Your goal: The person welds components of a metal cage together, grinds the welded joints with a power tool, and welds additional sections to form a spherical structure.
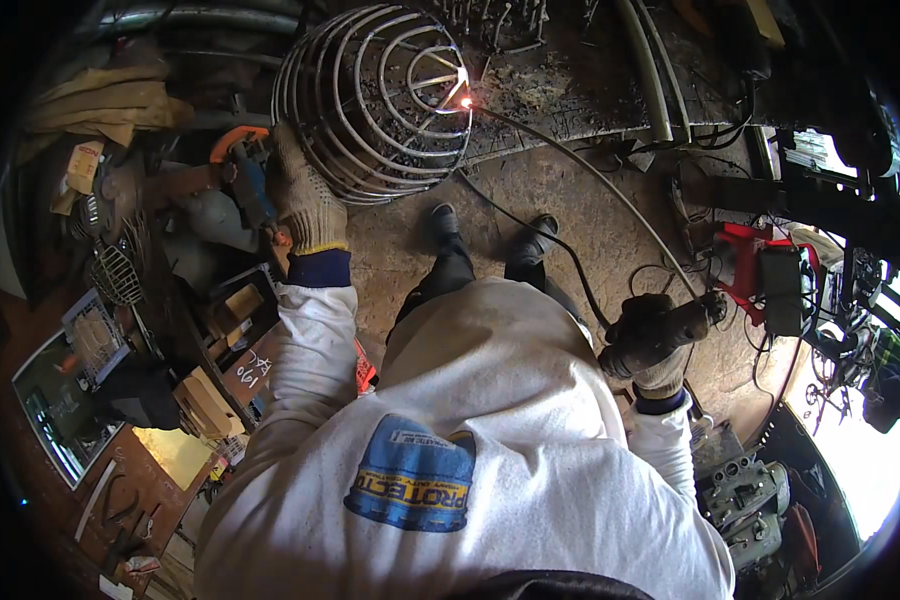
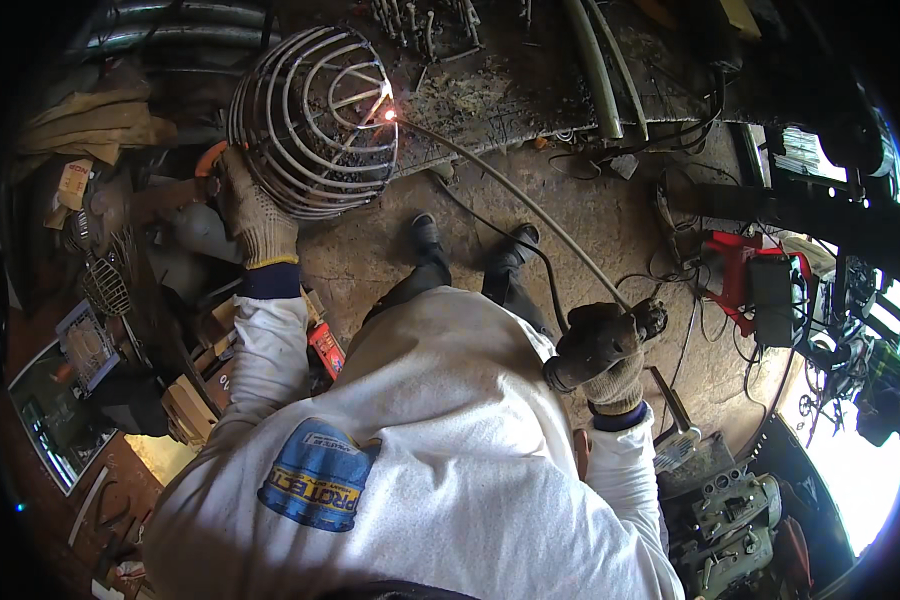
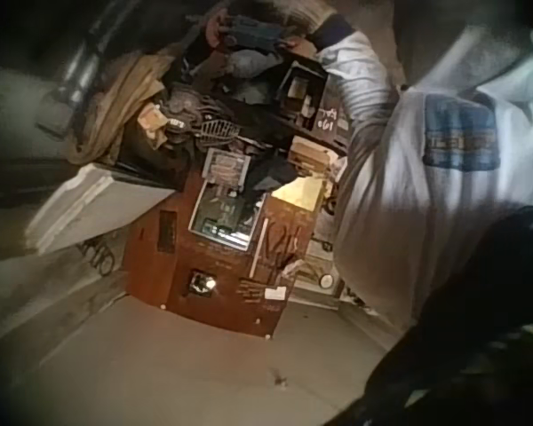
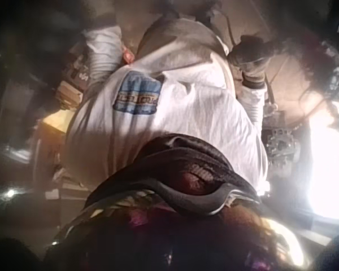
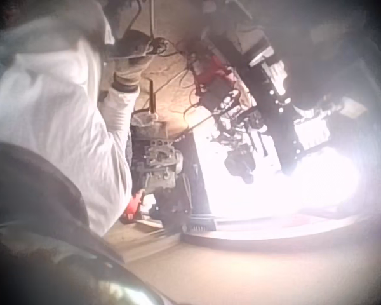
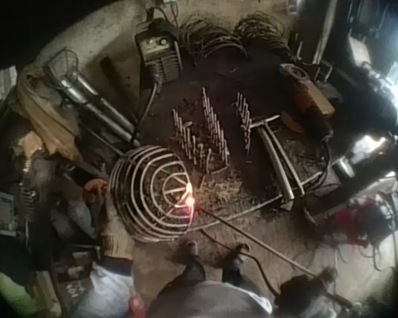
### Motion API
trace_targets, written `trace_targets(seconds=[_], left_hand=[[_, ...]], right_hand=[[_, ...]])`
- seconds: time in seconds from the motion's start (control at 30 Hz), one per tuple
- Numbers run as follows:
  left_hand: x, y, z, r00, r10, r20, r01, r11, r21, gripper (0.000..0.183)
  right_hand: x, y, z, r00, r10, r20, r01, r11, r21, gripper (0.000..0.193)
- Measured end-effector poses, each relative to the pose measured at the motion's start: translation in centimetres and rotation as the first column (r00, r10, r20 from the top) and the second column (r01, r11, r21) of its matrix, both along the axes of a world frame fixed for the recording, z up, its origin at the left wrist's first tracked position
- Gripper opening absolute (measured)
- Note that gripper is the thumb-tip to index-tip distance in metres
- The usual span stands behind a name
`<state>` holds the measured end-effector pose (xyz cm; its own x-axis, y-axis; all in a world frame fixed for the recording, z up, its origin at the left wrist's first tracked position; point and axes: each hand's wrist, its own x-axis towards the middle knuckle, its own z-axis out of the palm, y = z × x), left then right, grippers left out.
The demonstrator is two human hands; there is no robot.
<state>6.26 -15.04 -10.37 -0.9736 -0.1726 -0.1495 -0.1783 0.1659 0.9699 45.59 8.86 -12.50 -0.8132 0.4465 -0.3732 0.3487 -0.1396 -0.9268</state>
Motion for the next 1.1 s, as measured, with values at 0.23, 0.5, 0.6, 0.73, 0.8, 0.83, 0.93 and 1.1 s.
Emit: trace_targets(seconds=[0.23, 0.5, 0.6, 0.73, 0.8, 0.83, 0.93, 1.1], left_hand=[[-1.2, -1.4, -2.8, 0.992, 0.010, 0.128, -0.075, 0.852, 0.518, 0.034], [-1.3, -2.2, -4.0, 0.991, -0.071, -0.112, 0.080, 0.994, 0.071, 0.040], [-3.3, -7.2, -11.0, 0.918, -0.316, -0.241, 0.307, 0.949, -0.077, 0.042], [-2.4, -6.9, -10.7, 0.938, -0.288, -0.191, 0.318, 0.936, 0.149, 0.045], [-1.8, -5.5, -9.0, 0.950, -0.257, -0.178, 0.281, 0.952, 0.121, 0.044], [-1.6, -5.0, -7.8, 0.952, -0.248, -0.181, 0.269, 0.958, 0.099, 0.044], [-0.8, -3.7, -5.7, 0.959, -0.212, -0.189, 0.211, 0.977, -0.022, 0.045], [-0.5, -3.1, -4.1, 0.932, -0.268, -0.246, 0.198, 0.940, -0.277, 0.045]], right_hand=[[-0.4, -0.6, 1.1, 0.995, -0.097, -0.011, 0.096, 0.991, -0.095, 0.041], [-1.0, -0.9, 1.3, 0.982, -0.123, -0.145, 0.096, 0.979, -0.181, 0.048], [-2.0, -0.6, 2.6, 0.983, -0.030, -0.179, 0.018, 0.998, -0.068, 0.044], [-1.5, -1.7, 1.6, 0.964, -0.263, 0.032, 0.264, 0.964, -0.025, 0.043], [-1.7, -1.7, 1.6, 0.971, -0.223, 0.084, 0.204, 0.959, 0.195, 0.042], [-1.4, -1.3, 1.4, 0.991, -0.132, 0.035, 0.118, 0.957, 0.266, 0.040], [-0.6, -0.1, 0.5, 0.982, 0.178, -0.063, -0.125, 0.864, 0.487, 0.038], [1.0, 0.0, -1.5, 0.983, 0.177, -0.046, -0.161, 0.957, 0.240, 0.041]])
